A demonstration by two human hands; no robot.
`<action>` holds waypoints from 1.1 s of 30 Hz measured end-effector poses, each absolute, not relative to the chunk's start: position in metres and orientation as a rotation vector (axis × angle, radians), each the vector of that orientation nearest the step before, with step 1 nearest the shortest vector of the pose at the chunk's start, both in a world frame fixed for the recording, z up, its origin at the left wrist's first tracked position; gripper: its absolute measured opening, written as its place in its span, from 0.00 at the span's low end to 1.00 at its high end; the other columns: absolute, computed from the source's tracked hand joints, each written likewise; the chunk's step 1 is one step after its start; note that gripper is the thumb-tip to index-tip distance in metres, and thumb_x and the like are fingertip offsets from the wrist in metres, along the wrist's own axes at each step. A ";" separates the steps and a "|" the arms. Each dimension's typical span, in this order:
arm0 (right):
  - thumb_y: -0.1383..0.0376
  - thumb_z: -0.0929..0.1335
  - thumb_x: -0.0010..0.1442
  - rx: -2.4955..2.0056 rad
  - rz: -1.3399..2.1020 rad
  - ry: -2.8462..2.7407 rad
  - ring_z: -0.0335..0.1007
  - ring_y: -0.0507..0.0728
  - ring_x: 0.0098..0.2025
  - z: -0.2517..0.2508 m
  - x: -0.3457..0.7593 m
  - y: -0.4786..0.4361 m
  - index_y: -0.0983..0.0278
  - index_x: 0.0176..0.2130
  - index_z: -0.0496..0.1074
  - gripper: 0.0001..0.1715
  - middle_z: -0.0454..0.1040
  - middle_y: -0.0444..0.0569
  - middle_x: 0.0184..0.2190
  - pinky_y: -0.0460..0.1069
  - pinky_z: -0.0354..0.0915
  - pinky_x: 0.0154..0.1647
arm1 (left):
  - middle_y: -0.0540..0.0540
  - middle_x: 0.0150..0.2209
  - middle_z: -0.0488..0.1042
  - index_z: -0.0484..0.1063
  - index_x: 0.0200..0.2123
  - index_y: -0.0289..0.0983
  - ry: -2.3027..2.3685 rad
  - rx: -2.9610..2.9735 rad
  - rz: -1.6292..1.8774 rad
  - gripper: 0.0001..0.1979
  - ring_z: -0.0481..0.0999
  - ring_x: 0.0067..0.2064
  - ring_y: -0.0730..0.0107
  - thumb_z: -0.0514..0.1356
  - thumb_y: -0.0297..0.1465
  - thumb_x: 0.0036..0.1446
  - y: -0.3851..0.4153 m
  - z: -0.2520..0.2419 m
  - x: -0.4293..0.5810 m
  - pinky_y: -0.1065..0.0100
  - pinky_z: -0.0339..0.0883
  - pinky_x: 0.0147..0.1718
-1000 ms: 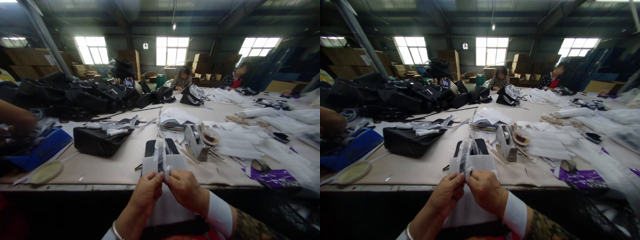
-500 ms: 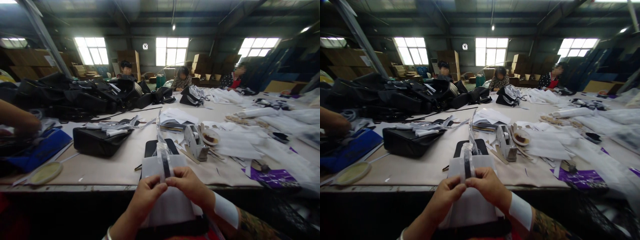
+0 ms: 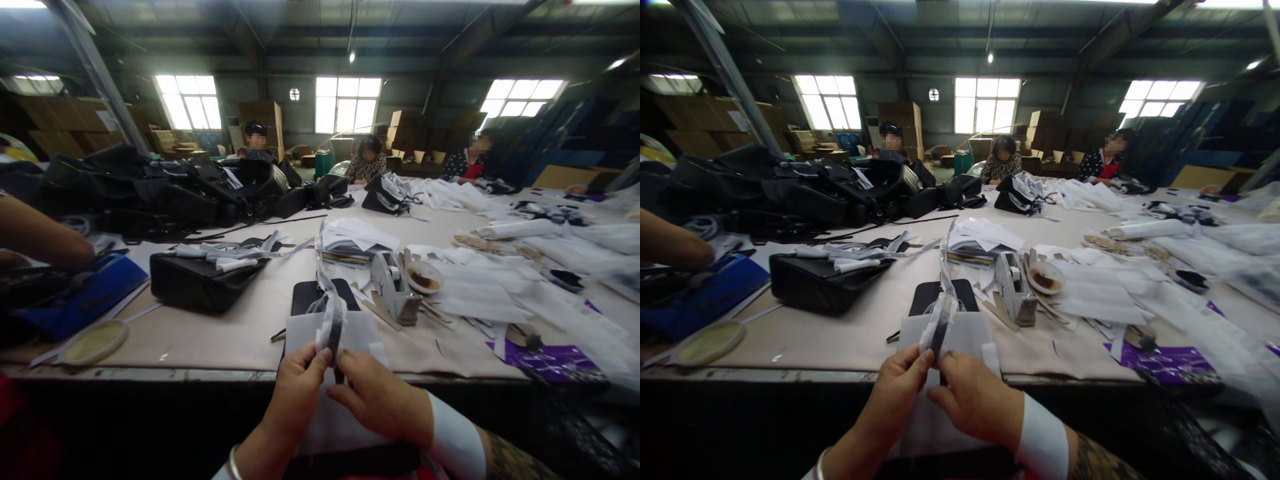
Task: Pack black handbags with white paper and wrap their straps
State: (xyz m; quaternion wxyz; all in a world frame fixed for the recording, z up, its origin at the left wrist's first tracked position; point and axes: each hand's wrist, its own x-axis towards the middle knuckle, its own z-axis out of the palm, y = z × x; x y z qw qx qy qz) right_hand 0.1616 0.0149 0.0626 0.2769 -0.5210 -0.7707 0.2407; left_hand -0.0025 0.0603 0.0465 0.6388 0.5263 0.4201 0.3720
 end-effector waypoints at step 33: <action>0.45 0.65 0.61 -1.478 1.558 -1.249 0.48 0.47 0.18 0.075 0.161 0.039 0.63 0.28 0.66 0.25 0.60 0.39 0.18 0.45 0.45 0.20 | 0.47 0.26 0.75 0.79 0.30 0.33 0.974 1.151 0.698 0.15 0.71 0.30 0.67 0.66 0.41 0.53 0.071 0.048 -0.020 0.69 0.62 0.31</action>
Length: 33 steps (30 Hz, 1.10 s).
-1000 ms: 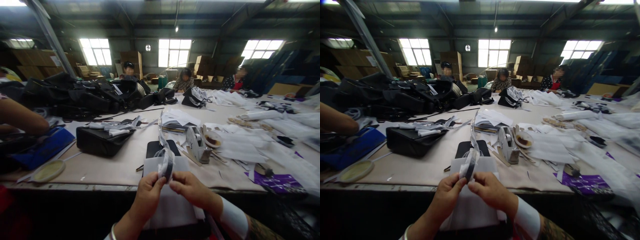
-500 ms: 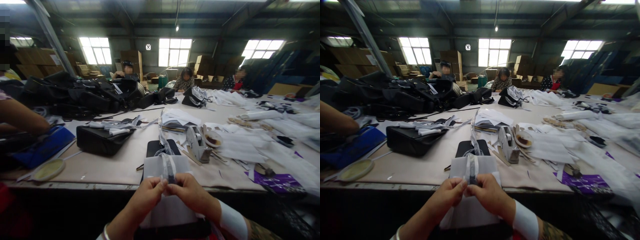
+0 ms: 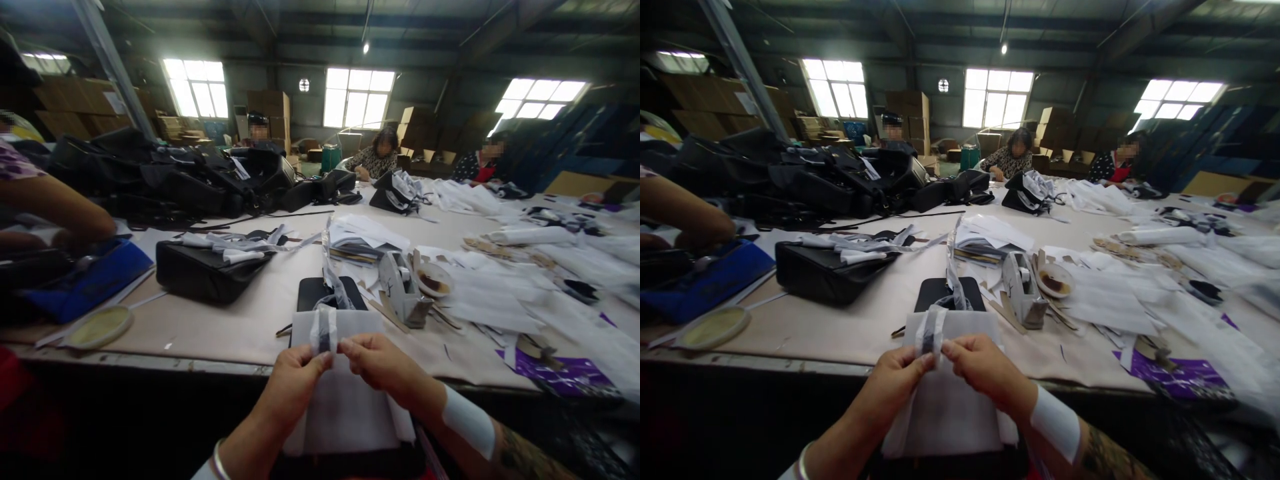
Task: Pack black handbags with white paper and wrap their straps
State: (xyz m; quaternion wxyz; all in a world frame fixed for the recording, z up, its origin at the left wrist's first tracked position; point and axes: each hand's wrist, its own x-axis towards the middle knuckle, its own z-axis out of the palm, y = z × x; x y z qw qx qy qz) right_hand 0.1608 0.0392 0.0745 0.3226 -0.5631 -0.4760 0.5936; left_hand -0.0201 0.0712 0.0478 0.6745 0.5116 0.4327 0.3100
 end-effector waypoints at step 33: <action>0.42 0.72 0.51 -1.538 1.734 -0.653 0.37 0.44 0.16 0.052 0.145 0.079 0.62 0.31 0.62 0.29 0.53 0.33 0.17 0.45 0.32 0.19 | 0.49 0.26 0.75 0.78 0.29 0.32 1.030 1.137 0.630 0.17 0.67 0.29 0.70 0.63 0.42 0.54 0.104 0.026 -0.017 0.69 0.57 0.30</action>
